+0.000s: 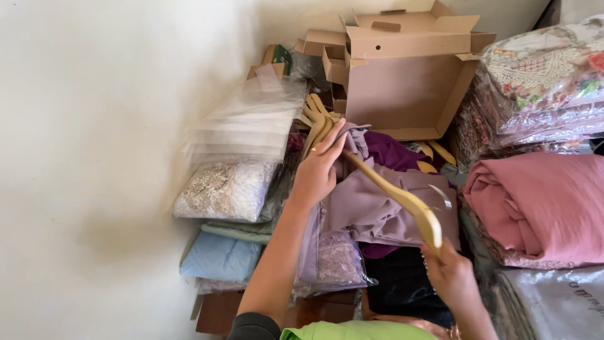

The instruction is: Hanging various items of clothing onto wooden hangers in a stockroom area.

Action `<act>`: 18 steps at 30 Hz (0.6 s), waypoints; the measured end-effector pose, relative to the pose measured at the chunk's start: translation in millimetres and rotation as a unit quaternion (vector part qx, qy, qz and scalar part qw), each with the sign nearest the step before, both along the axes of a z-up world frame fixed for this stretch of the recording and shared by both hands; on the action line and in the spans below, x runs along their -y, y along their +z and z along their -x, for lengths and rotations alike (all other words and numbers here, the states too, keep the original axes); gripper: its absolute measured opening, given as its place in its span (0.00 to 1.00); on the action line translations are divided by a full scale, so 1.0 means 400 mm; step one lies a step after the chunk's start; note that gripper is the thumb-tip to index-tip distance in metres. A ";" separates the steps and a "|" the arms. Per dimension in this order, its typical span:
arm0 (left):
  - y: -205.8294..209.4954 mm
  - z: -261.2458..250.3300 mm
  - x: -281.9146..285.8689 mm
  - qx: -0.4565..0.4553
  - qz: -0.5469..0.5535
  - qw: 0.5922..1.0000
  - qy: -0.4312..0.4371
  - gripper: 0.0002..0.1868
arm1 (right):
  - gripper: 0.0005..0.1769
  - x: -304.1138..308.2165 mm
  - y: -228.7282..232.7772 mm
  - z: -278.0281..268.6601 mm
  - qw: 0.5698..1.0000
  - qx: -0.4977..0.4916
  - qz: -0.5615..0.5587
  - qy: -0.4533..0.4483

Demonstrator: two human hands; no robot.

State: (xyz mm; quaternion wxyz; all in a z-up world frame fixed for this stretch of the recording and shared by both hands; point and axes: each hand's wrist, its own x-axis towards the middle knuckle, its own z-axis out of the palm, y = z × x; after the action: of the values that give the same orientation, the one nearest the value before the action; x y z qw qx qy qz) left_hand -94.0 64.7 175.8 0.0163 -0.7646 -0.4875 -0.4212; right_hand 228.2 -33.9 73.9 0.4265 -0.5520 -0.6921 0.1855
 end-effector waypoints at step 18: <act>0.050 -0.024 0.238 0.035 0.162 0.967 -0.191 0.28 | 0.07 -0.176 0.097 0.101 0.887 -0.446 -0.021 0.120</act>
State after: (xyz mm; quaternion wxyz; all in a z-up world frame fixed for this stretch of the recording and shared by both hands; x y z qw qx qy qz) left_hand -84.2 -30.5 195.9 -0.2054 -0.8211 -0.3939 -0.3585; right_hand 187.9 36.5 112.8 0.6761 -0.3151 -0.4936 0.4473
